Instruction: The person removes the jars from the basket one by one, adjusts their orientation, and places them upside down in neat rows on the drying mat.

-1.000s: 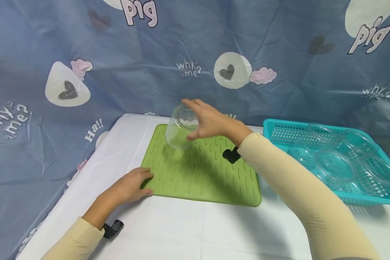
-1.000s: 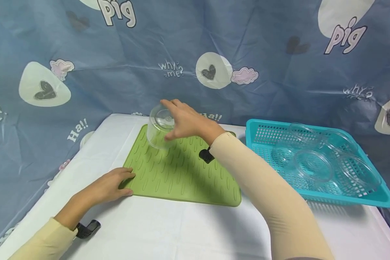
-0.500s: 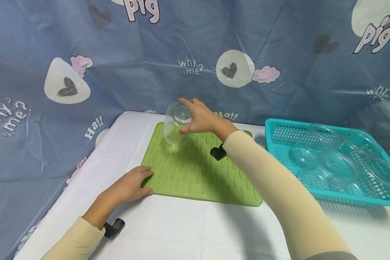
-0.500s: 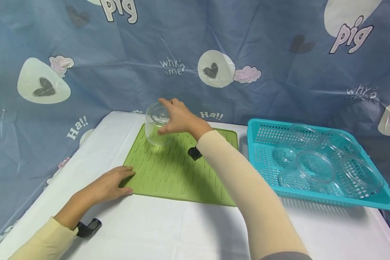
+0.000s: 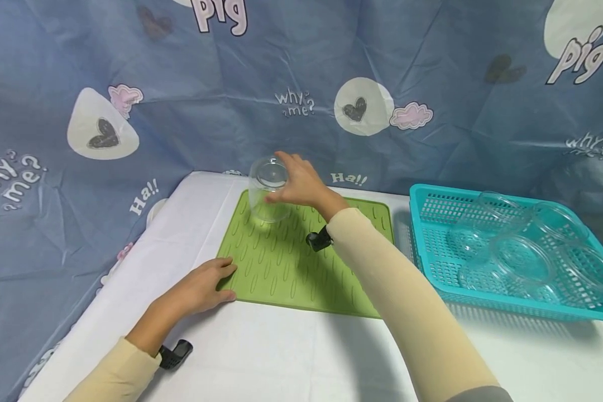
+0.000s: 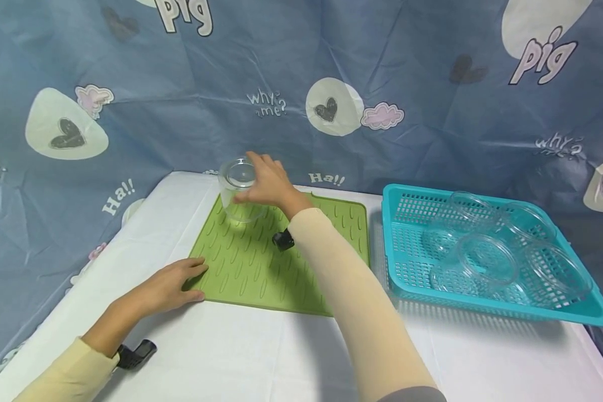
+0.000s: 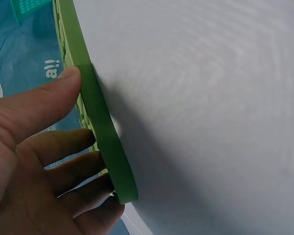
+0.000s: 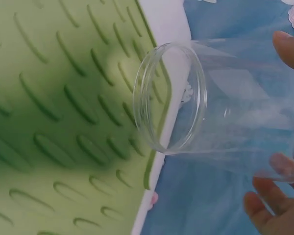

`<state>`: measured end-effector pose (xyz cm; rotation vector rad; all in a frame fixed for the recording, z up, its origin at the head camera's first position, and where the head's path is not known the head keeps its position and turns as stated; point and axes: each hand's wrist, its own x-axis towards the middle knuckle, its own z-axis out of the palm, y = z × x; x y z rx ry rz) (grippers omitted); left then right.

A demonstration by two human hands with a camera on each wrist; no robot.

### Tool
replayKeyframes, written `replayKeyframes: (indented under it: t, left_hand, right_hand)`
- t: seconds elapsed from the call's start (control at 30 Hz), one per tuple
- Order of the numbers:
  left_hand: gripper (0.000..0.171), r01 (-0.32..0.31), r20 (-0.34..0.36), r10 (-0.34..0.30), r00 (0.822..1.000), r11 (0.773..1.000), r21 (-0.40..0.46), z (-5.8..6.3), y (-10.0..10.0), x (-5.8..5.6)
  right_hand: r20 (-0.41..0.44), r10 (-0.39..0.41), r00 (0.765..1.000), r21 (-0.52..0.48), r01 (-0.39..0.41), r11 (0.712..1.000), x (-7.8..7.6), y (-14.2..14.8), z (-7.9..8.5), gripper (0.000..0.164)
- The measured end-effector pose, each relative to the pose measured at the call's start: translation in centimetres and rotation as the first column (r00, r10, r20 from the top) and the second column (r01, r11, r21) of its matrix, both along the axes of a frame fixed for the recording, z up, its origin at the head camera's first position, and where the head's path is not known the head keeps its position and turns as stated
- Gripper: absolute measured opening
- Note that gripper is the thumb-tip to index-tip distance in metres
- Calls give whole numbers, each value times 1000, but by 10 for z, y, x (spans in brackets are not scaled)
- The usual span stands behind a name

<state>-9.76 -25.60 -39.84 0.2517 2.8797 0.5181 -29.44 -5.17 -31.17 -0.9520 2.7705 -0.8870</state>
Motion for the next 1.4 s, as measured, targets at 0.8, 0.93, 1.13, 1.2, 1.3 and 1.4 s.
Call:
replayKeyframes:
  t: [0.8,0.93,1.13,1.2,1.3,1.4]
  left_hand:
    - [62,-14,-10,14,1000,1000,24,-2,-3,2]
    - [62,-9,-19,9,1000,1000,23,-3,-3,1]
    - [63,-4,-13,4,1000,1000,20,-2,-3,0]
    - [63,-3,-12,4,1000,1000,14,-1,-3,-1]
    - [63,-1,-10,1,1000,1000,10,-1,-3,-1]
    - [64,2,-5,-2,1000,1000,5,0,-3,-2]
  right_hand:
    - [200,-142,970,-259,192,947,-1,-22,-42,119]
    - [194,-159,968,-235,203,951,0,-25,-48,114]
    - [189,-191,963,-246,235,940,0,-26,-54,109]
    - [190,-188,964,-262,234,936,0,-26,-55,109]
    - [187,-175,967,-273,222,936,-1,-28,-56,108]
    - [190,-175,966,-279,224,934,-1,-29,-57,108]
